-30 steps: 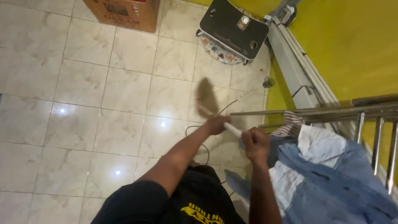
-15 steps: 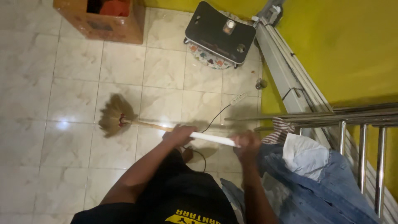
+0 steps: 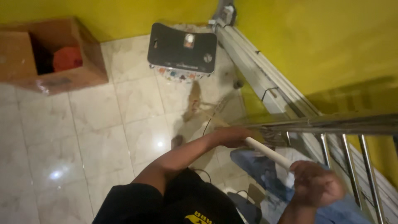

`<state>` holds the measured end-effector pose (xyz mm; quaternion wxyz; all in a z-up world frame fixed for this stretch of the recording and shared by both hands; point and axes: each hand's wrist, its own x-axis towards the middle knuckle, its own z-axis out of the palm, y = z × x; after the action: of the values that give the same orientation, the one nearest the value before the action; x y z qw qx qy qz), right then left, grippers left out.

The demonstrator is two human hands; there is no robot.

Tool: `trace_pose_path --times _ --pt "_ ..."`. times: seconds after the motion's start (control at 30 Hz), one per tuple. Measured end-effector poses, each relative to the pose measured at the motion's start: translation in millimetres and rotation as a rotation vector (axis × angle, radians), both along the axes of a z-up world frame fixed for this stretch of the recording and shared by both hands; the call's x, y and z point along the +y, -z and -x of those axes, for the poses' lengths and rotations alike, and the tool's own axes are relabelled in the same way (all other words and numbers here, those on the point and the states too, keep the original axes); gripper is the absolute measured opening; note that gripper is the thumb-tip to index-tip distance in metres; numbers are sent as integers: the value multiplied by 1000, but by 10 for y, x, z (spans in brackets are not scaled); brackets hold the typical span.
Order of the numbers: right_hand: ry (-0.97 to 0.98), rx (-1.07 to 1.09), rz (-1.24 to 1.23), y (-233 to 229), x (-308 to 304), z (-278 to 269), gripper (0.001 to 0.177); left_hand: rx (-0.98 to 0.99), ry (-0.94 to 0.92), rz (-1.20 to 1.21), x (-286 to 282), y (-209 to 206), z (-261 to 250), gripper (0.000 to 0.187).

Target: The person sweeps a tiled floor with a traditional broom, gathering scattered debris into a pile. The person moves around the room to collect the dirt and then uses a dustpan to scoop the debris.

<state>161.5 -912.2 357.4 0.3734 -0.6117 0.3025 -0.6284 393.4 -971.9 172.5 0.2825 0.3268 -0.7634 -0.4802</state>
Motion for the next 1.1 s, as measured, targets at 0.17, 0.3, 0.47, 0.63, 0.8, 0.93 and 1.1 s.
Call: trace_pose_path --times 0.17,0.3,0.47,0.63,0.8,0.93,1.1 --pt "92 -52 -8 328 -404 -296 38 133 -86 184 -753 480 94 24" --pt "125 33 -177 576 -504 -621 45 217 -89 283 -1316 856 42 19" --pt "64 43 -175 598 -630 -819 47 240 -114 338 -1570 774 -115 11" --pt "-59 181 -68 404 -875 -1045 48 284 -312 427 -1679 751 -181 12" --pt "-153 728 34 570 -1290 -1102 42 177 -601 345 -1865 1123 -155 9" --pt "-108 777 -109 1447 -1516 -1192 37 -95 -783 74 -1939 1721 -118 25" --pt "39 696 -152 2188 -1389 -1162 34 -84 -692 95 -1689 2117 -116 31"
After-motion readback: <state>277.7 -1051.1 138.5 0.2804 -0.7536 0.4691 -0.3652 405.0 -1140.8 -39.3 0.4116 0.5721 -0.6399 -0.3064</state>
